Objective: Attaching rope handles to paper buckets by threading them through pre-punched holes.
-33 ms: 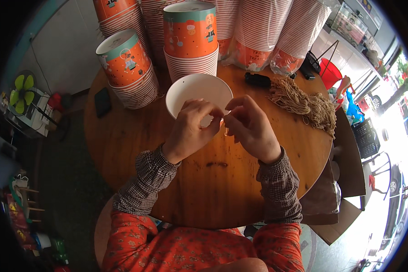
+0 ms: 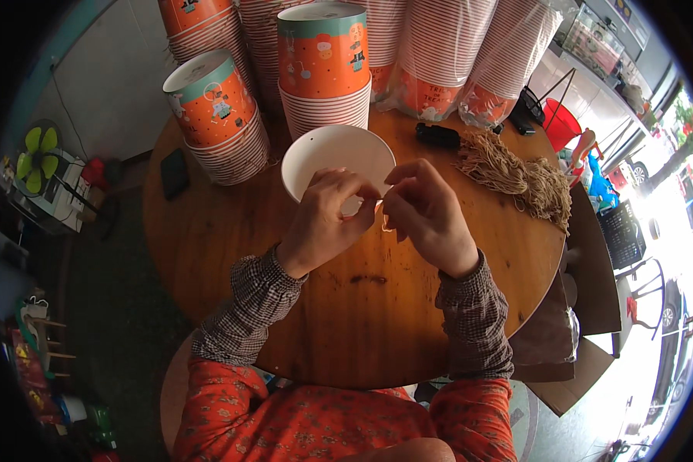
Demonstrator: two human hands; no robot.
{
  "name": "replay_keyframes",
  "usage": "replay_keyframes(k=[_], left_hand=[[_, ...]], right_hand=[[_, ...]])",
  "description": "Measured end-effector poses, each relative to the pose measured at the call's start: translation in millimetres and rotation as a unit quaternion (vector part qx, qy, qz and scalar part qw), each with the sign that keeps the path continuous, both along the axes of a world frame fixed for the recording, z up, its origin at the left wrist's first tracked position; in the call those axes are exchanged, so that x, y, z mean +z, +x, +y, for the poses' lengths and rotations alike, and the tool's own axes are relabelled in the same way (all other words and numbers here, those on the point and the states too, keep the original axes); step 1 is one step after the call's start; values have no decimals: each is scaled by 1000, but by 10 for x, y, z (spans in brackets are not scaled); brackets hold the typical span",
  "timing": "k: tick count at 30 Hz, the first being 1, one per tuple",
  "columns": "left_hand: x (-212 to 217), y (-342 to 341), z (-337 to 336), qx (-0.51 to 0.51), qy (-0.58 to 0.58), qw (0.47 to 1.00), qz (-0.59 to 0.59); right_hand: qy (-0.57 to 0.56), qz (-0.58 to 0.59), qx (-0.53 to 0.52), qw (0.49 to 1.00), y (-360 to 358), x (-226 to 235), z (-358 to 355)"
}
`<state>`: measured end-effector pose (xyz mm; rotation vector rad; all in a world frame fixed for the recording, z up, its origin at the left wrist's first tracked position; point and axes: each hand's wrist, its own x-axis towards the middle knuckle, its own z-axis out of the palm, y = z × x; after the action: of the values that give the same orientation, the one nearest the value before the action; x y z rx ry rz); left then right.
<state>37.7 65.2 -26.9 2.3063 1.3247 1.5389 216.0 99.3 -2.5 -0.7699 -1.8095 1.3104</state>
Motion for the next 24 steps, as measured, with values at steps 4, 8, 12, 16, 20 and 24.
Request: replay_keyframes(k=[4, 8, 12, 16, 20, 24], left_hand=[[-68, 12, 36, 26, -27, 999, 8], [-176, -13, 58, 87, -22, 995, 52], [-134, 64, -31, 88, -62, 991, 79], [-140, 110, -64, 87, -67, 989, 99], [-151, 125, -95, 103, -32, 984, 145], [-278, 140, -34, 68, 5, 986, 152]], right_hand=[[-65, 142, 16, 988, 50, 15, 1], [-72, 262, -25, 962, 171, 192, -29], [-70, 268, -64, 959, 257, 297, -97], [-75, 303, -44, 949, 241, 288, -129], [-103, 324, -18, 940, 216, 287, -133], [-150, 334, -23, 930, 323, 328, -98]])
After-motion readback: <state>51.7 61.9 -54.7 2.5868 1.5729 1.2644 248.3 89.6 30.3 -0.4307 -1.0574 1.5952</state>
